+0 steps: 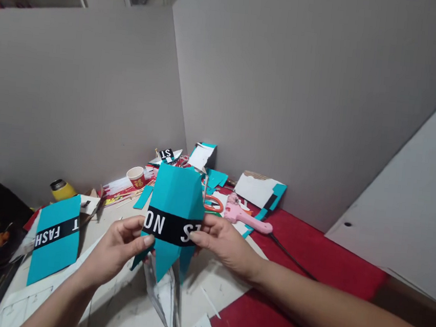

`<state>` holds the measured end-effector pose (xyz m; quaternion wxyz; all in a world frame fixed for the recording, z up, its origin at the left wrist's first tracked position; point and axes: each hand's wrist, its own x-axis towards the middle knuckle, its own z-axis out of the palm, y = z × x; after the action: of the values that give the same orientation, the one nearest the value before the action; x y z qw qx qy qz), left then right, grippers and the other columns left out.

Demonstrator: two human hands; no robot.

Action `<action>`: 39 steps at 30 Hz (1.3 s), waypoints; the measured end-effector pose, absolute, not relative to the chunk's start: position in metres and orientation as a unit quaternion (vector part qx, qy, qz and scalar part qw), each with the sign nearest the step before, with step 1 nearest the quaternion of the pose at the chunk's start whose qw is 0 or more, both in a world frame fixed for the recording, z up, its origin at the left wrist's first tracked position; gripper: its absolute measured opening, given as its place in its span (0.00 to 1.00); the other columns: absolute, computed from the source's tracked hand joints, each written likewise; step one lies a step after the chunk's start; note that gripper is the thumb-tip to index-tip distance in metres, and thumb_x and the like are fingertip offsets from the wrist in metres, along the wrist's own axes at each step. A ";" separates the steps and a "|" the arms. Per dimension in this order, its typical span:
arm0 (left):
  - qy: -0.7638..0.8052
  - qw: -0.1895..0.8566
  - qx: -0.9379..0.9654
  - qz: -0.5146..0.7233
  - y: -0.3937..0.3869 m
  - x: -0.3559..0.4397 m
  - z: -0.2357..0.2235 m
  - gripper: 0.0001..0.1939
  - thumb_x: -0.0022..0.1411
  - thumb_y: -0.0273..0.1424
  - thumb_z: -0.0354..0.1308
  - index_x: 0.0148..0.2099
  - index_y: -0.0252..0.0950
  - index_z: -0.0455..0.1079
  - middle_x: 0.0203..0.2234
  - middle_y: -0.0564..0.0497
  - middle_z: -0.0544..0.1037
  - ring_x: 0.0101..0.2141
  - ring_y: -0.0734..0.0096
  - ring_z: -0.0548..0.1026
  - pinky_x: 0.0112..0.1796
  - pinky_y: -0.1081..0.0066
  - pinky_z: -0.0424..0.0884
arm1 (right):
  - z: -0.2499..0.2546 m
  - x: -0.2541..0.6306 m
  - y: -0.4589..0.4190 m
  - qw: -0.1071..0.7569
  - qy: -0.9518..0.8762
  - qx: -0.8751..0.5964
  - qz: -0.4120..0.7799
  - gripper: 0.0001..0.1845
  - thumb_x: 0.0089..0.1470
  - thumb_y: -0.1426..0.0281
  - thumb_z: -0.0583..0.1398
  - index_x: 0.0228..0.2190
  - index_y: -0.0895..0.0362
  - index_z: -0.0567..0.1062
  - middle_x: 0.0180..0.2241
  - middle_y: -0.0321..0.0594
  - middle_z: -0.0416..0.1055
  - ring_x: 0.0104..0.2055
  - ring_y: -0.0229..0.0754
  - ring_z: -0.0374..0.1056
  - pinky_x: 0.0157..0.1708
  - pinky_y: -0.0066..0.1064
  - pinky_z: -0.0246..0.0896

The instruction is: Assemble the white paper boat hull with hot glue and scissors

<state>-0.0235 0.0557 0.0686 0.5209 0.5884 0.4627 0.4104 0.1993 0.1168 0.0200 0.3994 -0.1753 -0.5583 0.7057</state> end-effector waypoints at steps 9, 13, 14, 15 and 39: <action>0.479 0.496 0.596 0.411 0.051 -0.014 0.063 0.14 0.59 0.34 0.61 0.48 0.43 0.75 0.36 0.49 0.78 0.31 0.70 0.72 0.32 0.71 0.71 | 0.019 0.199 0.114 0.407 -0.585 -0.218 0.667 0.16 0.46 0.59 0.66 0.23 0.60 0.74 0.21 0.32 0.69 0.22 0.32 0.65 0.24 0.25 0.62; 0.512 0.406 0.637 0.408 0.045 -0.013 0.062 0.11 0.62 0.32 0.57 0.46 0.40 0.74 0.37 0.49 0.78 0.34 0.67 0.74 0.33 0.71 0.71 | 0.014 0.200 0.113 0.429 -0.603 -0.206 0.640 0.13 0.47 0.60 0.66 0.28 0.59 0.76 0.26 0.36 0.72 0.26 0.34 0.66 0.26 0.27 0.62; 0.522 0.340 0.668 0.408 0.042 -0.015 0.063 0.09 0.62 0.30 0.56 0.45 0.39 0.74 0.36 0.49 0.79 0.34 0.67 0.75 0.33 0.71 0.72 | 0.014 0.200 0.114 0.448 -0.597 -0.205 0.634 0.14 0.48 0.60 0.66 0.32 0.57 0.76 0.29 0.37 0.73 0.29 0.36 0.68 0.28 0.28 0.64; 0.518 0.251 0.710 0.405 0.039 -0.016 0.064 0.09 0.62 0.28 0.56 0.44 0.38 0.74 0.35 0.49 0.79 0.34 0.67 0.75 0.34 0.71 0.72 | 0.015 0.202 0.115 0.469 -0.588 -0.205 0.626 0.15 0.48 0.60 0.66 0.35 0.56 0.76 0.33 0.39 0.74 0.34 0.38 0.69 0.31 0.30 0.65; 0.549 0.457 0.499 0.491 0.026 0.015 0.055 0.29 0.62 0.36 0.57 0.64 0.45 0.56 0.56 0.44 0.71 0.52 0.57 0.72 0.45 0.63 0.73 | 0.015 0.199 0.113 0.465 -0.515 -0.240 0.679 0.16 0.46 0.63 0.66 0.37 0.57 0.75 0.33 0.38 0.76 0.36 0.42 0.71 0.39 0.37 0.65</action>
<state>0.0148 0.0263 0.0548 0.4565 0.4992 0.5488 0.4911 0.1992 0.1127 0.0153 0.4649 -0.2395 -0.5148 0.6793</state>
